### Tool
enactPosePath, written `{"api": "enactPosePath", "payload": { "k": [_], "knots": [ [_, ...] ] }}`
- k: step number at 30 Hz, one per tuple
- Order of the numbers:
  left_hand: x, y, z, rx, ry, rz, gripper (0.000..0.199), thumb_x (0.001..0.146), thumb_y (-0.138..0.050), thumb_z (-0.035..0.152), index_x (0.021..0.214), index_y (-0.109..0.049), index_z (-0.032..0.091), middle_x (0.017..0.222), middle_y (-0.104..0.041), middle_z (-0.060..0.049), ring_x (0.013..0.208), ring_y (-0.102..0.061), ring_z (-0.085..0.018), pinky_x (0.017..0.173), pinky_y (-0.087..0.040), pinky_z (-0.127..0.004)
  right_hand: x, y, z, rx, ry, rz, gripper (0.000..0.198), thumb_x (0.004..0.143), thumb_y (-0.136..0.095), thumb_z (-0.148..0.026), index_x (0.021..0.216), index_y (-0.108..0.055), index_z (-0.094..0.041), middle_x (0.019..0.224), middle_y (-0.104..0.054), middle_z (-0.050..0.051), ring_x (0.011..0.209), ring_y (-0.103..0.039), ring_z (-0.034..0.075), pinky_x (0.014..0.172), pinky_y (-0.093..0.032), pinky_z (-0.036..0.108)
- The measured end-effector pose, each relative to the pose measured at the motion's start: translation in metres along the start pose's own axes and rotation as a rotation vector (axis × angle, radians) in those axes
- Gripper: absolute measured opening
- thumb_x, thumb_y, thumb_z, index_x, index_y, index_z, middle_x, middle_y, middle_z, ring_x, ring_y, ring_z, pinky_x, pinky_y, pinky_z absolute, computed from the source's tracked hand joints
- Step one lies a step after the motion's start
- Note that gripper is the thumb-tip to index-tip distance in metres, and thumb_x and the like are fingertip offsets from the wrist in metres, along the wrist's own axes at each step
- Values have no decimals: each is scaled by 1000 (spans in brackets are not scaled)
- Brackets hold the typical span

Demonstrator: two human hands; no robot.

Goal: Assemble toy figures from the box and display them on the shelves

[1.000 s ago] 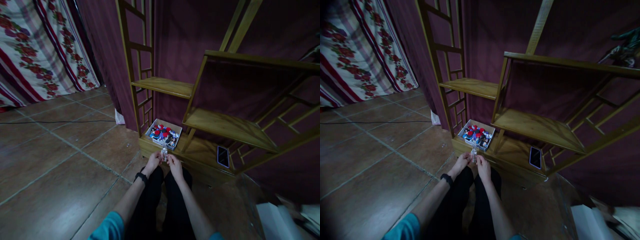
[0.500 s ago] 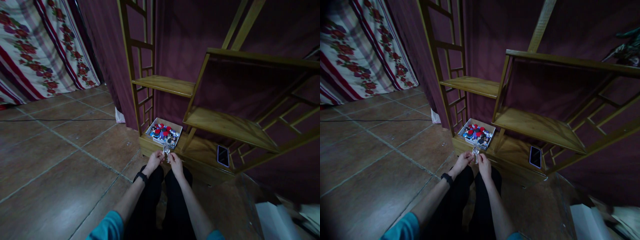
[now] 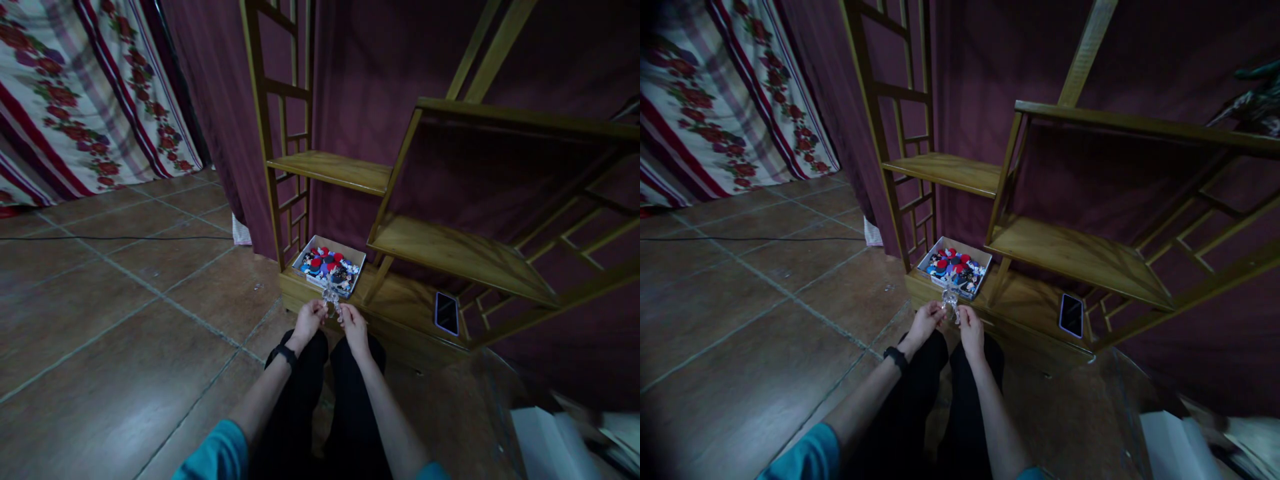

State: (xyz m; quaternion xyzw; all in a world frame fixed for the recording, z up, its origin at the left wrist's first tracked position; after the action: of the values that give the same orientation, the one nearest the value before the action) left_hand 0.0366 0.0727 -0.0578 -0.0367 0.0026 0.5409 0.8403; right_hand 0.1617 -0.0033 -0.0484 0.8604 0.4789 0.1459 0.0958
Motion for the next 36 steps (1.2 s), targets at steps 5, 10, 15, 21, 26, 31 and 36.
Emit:
{"api": "enactPosePath", "payload": {
  "k": [5, 10, 15, 21, 26, 31, 36],
  "knots": [
    [-1, 1, 1, 66, -45, 10, 11, 70, -56, 25, 76, -52, 16, 58, -53, 2, 51, -49, -9, 46, -38, -19, -1, 0, 1, 63, -8, -1, 37, 83, -39, -47, 95, -61, -20, 76, -66, 2, 62, -60, 13, 59, -47, 24],
    [-5, 0, 4, 162, -95, 36, 8, 71, -55, 23, 77, -54, 17, 63, -56, 1, 55, -51, -10, 49, -38, -19, -1, -1, 3, 89, 0, -19, 35, 82, -42, -46, 97, -61, -21, 74, -66, 2, 62, -61, 14, 62, -48, 25],
    [-9, 1, 12, 246, -89, 69, 11, 70, -57, 24, 80, -58, 18, 70, -62, -2, 59, -55, -12, 53, -40, -21, -1, 1, 3, 56, 21, -14, 33, 81, -44, -43, 98, -61, -21, 75, -66, 1, 64, -62, 14, 64, -48, 26],
    [-13, 2, 16, 198, -31, 118, 15, 68, -60, 24, 82, -60, 19, 74, -65, -4, 65, -59, -15, 55, -42, -22, -1, -1, 4, 35, 30, -28, 29, 80, -46, -38, 99, -60, -22, 76, -67, 1, 66, -63, 15, 65, -49, 28],
    [-15, 4, 16, 182, -41, 148, 24, 69, -61, 26, 92, -62, 18, 78, -67, -5, 70, -61, -17, 57, -44, -24, 0, -2, 5, 34, 25, -31, 27, 80, -45, -37, 98, -59, -22, 76, -68, 1, 67, -64, 16, 65, -50, 29],
    [-16, 5, 16, 262, -105, 144, 24, 73, -58, 29, 95, -63, 20, 87, -67, -6, 72, -61, -18, 60, -45, -26, 1, -2, 6, 7, 26, -47, 25, 81, -43, -35, 97, -58, -24, 77, -68, 0, 68, -64, 15, 65, -49, 27],
    [-18, 6, 20, 346, -137, 168, 21, 73, -58, 30, 91, -65, 21, 87, -67, -6, 75, -61, -19, 64, -45, -27, -2, 2, 2, -145, 49, -37, 22, 81, -43, -34, 96, -58, -26, 79, -68, -1, 71, -63, 16, 65, -47, 25]
  ]
}}
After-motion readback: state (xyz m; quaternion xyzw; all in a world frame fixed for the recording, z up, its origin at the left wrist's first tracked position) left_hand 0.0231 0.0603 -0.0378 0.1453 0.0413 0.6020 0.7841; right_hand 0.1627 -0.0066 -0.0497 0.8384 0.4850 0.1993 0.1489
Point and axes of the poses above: each hand's wrist, its own x-axis towards the middle knuckle, its own y-axis out of the back of the hand, z = x × y, the point moved 7 cm from there along x, towards the middle knuckle
